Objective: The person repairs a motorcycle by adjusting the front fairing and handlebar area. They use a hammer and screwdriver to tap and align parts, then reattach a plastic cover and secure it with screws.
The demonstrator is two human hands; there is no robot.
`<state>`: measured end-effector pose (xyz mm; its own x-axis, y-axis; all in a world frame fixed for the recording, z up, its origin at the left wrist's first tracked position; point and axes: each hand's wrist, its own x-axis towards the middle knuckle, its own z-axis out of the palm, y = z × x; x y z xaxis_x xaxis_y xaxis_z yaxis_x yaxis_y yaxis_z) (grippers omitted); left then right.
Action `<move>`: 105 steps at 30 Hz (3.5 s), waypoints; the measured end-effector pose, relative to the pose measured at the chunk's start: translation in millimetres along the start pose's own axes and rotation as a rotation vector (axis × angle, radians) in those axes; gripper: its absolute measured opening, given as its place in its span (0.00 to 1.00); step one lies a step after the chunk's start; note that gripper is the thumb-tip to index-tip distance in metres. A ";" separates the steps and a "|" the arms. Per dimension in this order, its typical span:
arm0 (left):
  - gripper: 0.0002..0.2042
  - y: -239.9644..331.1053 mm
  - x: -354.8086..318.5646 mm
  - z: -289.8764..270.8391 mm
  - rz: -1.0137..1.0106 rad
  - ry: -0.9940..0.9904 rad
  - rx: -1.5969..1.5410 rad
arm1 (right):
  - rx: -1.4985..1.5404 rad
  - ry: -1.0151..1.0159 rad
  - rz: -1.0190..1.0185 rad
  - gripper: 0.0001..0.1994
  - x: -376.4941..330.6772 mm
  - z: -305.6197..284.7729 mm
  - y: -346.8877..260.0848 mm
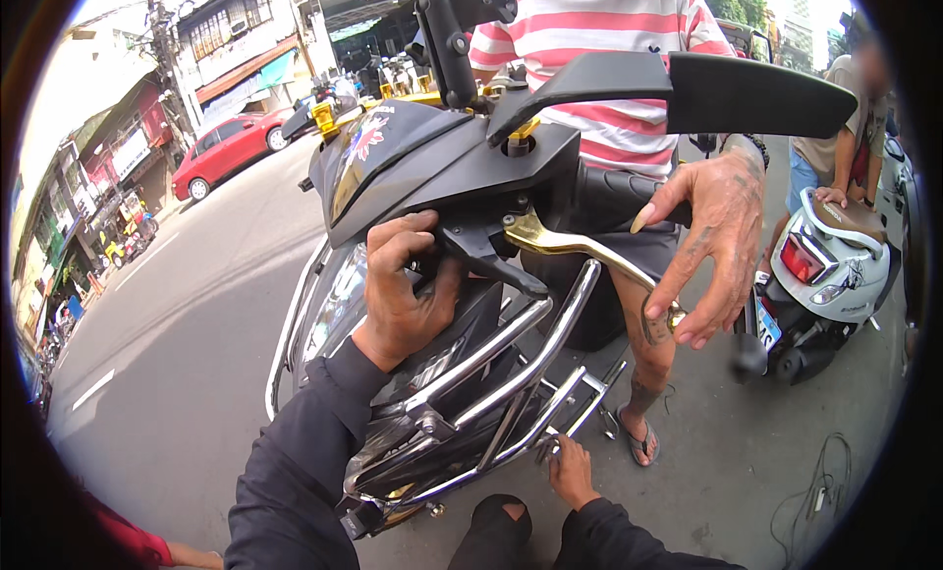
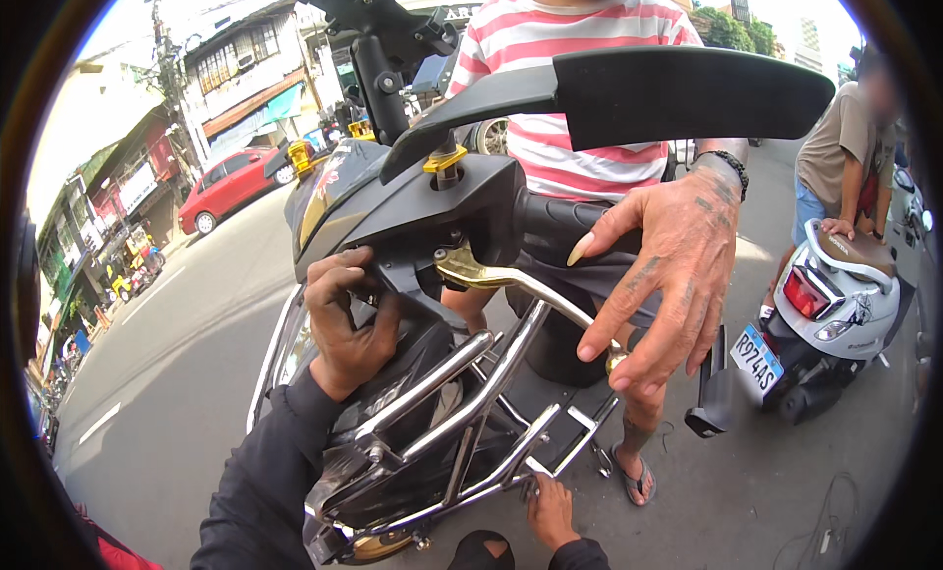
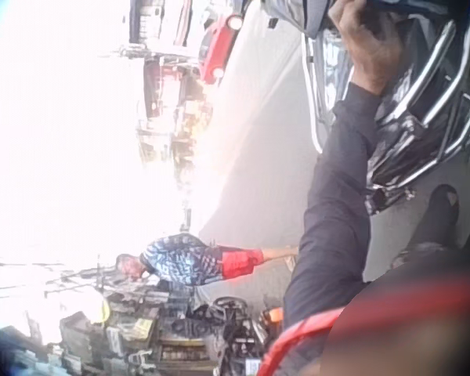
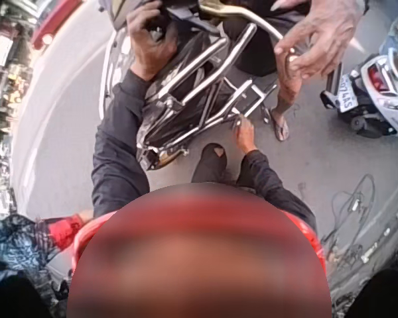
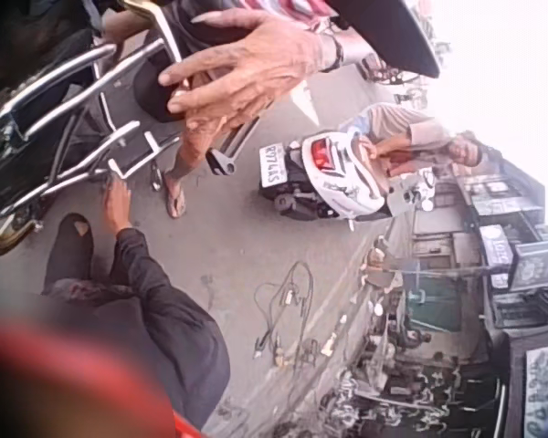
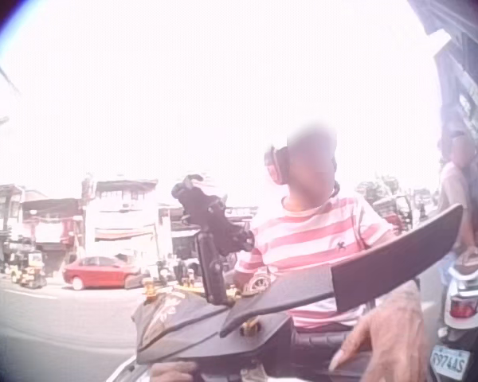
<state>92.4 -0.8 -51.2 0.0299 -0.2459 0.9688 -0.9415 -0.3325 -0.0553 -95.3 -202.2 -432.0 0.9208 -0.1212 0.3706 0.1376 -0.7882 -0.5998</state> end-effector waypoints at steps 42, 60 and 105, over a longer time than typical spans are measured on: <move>0.24 6.6 -3.7 -9.6 -0.168 -0.081 0.106 | -0.017 0.929 -0.368 0.12 253.3 -174.6 -253.5; 0.25 3.3 -4.8 -12.1 -0.185 -0.043 0.090 | -0.394 0.663 -0.449 0.18 245.8 -231.9 -239.4; 0.22 7.0 -8.3 -19.0 -0.154 0.012 -0.047 | -0.236 0.341 -0.626 0.27 250.4 -274.1 -205.9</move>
<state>79.2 16.2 -55.0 0.1711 -0.1847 0.9678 -0.9409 -0.3221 0.1048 6.9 -235.6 -21.4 0.5269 0.2421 0.8147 0.4811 -0.8752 -0.0511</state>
